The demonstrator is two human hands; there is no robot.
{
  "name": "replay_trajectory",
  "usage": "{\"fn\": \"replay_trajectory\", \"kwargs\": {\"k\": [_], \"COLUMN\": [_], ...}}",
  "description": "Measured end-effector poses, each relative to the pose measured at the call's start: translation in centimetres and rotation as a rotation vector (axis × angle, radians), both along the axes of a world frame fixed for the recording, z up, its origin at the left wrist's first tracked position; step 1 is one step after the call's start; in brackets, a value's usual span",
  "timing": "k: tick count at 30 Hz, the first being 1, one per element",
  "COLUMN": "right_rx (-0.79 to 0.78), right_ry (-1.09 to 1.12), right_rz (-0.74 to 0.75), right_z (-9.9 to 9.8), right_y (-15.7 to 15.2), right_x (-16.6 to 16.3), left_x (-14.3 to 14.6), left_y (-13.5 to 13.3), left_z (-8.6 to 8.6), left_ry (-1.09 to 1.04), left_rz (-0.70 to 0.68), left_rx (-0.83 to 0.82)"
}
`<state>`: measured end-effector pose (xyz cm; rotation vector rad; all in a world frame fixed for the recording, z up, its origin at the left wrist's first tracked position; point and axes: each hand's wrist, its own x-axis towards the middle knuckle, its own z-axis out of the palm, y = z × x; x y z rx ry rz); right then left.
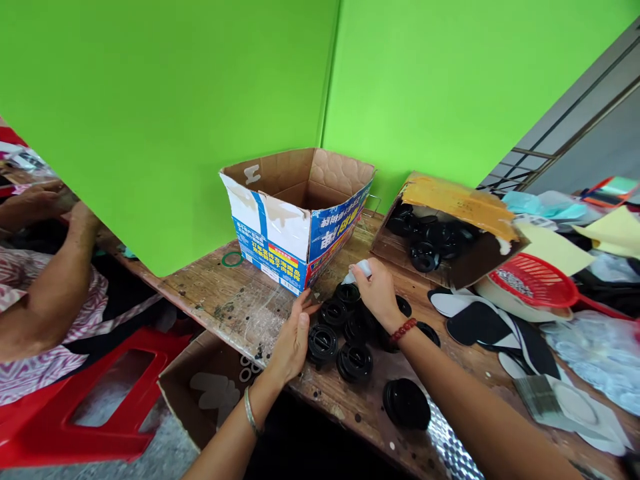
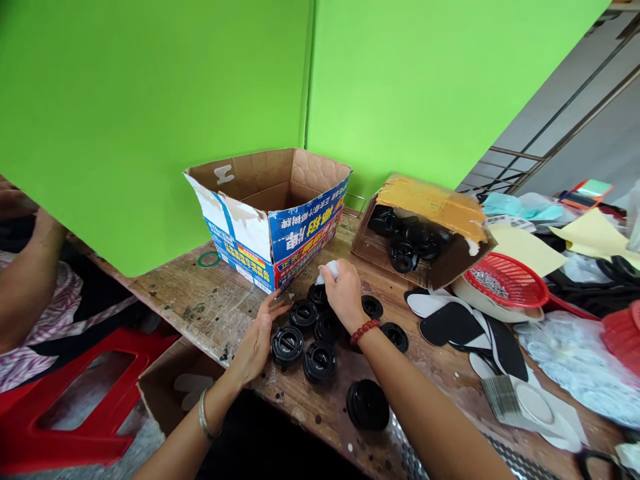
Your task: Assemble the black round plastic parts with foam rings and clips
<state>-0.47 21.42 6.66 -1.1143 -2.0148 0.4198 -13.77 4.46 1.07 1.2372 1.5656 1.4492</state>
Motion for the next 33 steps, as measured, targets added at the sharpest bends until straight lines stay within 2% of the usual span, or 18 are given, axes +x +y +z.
{"fn": "replay_trajectory", "kwargs": {"k": [7, 16, 23, 27, 33], "right_rx": [0.044, 0.040, -0.043, -0.099, -0.194], "right_ry": [-0.034, -0.064, -0.005, 0.067, 0.151], "right_rz": [-0.024, -0.040, -0.029, -0.068, -0.137], "right_z": [0.1, 0.8, 1.2, 0.9, 0.1], "right_y": [1.0, -0.6, -2.6, -2.7, -1.7], "right_x": [1.2, 3.5, 3.5, 3.3, 5.9], "left_x": [-0.1, 0.0, -0.2, -0.2, -0.2], "left_y": [0.0, 0.2, 0.2, 0.3, 0.4], "left_z": [-0.3, -0.7, -1.0, -0.9, -0.5], "left_ry": [0.005, -0.023, -0.010, -0.006, 0.006], "left_rz": [-0.006, 0.008, 0.014, 0.017, 0.029], "left_rx": [-0.001, 0.006, 0.005, 0.013, 0.011]}}
